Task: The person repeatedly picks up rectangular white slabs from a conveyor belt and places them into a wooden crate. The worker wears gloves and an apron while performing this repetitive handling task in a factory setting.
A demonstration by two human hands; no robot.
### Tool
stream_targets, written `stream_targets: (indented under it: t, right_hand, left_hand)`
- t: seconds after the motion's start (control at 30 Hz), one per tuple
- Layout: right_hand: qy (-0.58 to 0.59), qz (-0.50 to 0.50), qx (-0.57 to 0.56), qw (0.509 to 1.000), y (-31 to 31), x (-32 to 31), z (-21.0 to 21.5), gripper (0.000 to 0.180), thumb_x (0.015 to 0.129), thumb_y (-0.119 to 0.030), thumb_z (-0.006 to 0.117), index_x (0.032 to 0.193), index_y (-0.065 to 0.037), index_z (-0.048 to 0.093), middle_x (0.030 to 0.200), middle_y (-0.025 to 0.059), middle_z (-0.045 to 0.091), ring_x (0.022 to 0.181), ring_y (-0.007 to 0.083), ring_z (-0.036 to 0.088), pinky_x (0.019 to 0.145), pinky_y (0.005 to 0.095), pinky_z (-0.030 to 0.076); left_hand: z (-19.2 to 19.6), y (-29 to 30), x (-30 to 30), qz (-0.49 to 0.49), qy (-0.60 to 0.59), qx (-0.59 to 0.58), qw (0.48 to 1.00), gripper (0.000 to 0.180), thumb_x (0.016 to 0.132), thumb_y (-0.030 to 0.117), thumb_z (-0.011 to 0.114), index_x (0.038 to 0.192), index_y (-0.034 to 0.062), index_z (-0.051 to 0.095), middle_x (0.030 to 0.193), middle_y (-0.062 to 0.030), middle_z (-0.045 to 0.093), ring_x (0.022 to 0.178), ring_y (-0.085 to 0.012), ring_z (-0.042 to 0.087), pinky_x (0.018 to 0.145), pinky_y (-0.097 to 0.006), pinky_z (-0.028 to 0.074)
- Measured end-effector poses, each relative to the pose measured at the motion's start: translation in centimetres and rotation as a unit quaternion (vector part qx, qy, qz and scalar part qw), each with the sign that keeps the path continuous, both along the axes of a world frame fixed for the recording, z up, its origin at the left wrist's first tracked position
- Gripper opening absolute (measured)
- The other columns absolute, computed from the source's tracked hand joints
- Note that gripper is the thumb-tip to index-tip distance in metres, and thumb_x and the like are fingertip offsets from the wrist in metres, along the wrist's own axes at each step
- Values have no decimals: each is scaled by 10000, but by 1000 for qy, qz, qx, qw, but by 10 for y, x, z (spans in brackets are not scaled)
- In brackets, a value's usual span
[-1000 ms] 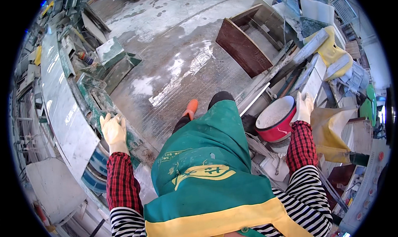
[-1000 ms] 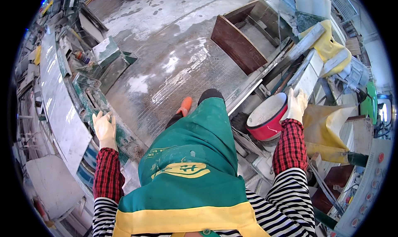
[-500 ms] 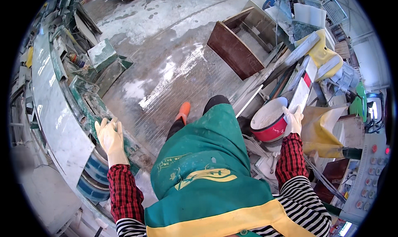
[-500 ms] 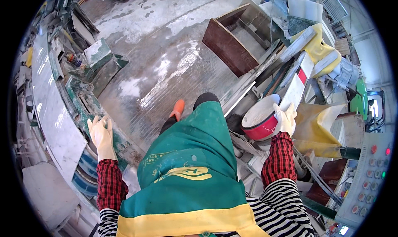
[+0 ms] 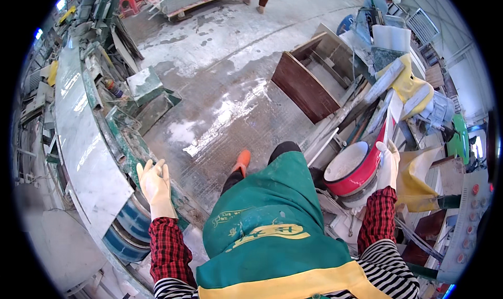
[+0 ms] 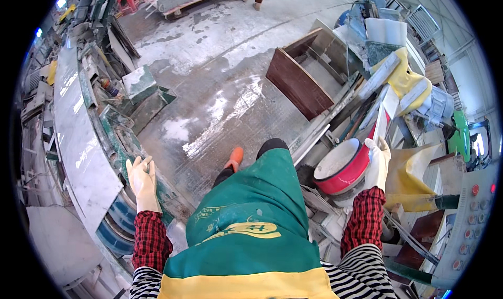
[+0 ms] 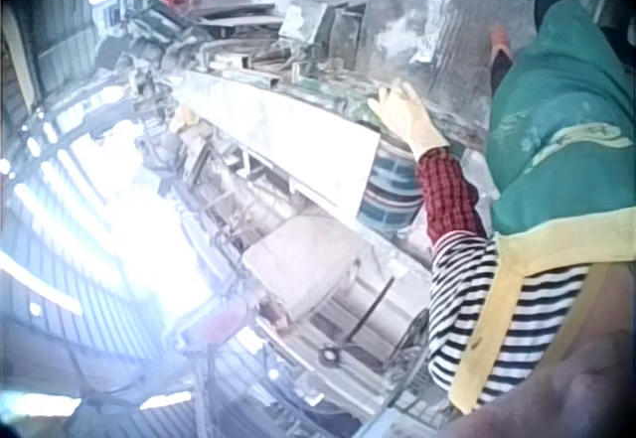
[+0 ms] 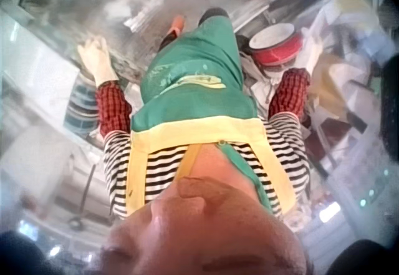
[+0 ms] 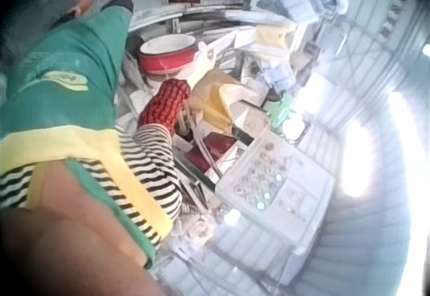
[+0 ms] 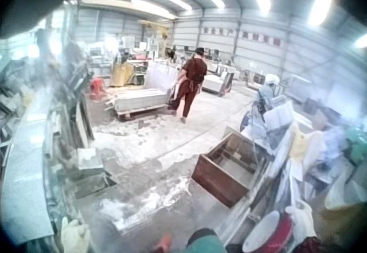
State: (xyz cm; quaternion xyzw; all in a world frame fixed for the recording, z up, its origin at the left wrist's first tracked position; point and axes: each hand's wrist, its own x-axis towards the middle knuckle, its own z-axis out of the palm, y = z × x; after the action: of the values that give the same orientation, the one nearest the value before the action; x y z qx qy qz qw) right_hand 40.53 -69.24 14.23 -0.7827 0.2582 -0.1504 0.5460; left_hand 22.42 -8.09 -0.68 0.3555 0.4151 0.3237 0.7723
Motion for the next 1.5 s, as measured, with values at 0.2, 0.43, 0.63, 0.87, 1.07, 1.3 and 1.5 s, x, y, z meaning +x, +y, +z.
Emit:
stream_targets:
  t: [0.2,0.43,0.63,0.87,1.07,1.3,1.5]
  right_hand:
    - [-23,229,-55,971,103,38,17,732,670,-90,876,1364,-90,644,1197,65,668,822,128,642,637,267,499]
    - [-76,589,-46,803,329,14,-7,717,580,-67,899,1263,-197,721,1437,44,608,1296,246,592,1073,355,505]
    - [-210,768,-238,557,411,-96,14,745,675,-322,889,1349,-181,604,1471,198,512,1253,410,575,1008,443,524]
    - [-117,821,36,558,405,-89,-33,619,881,-314,793,1415,-84,582,1259,233,655,1139,396,640,981,429,518]
    - [-59,777,161,606,412,-92,-52,666,851,-209,822,1435,-31,554,1139,218,691,1042,292,667,949,385,518]
    - [-33,701,140,698,454,-29,-30,732,863,-285,810,1481,-23,516,1117,119,699,1042,202,643,946,339,510]
    - [10,605,189,773,461,13,-20,822,853,-305,849,1480,62,465,1152,158,673,1010,210,664,857,349,557]
  left_hand:
    - [20,-40,29,-176,172,300,922,524,1001,70,600,1498,54,434,1453,-202,554,1336,-335,555,1147,-381,454]
    - [99,-120,44,-210,-184,-76,957,559,1036,312,631,1530,134,439,1543,-138,491,1311,-321,575,1062,-456,513]
    - [86,-64,-21,26,-83,-28,996,459,1015,272,647,1385,24,539,1257,-143,668,1097,-319,682,904,-479,593]
    - [100,-51,-77,-48,-12,-80,996,531,1031,423,592,1381,26,563,1258,-135,684,1075,-281,694,917,-444,581]
    - [102,-69,-59,-126,-32,-96,987,512,1046,416,570,1381,29,576,1232,-120,697,1062,-246,699,906,-409,583]
    - [101,-75,-53,-187,41,-127,973,471,1023,427,606,1303,50,640,1062,-82,735,864,-207,717,744,-348,601]
    - [124,-87,-43,-232,49,-99,966,461,1008,427,618,1281,57,654,1011,-63,737,798,-176,705,686,-319,589]
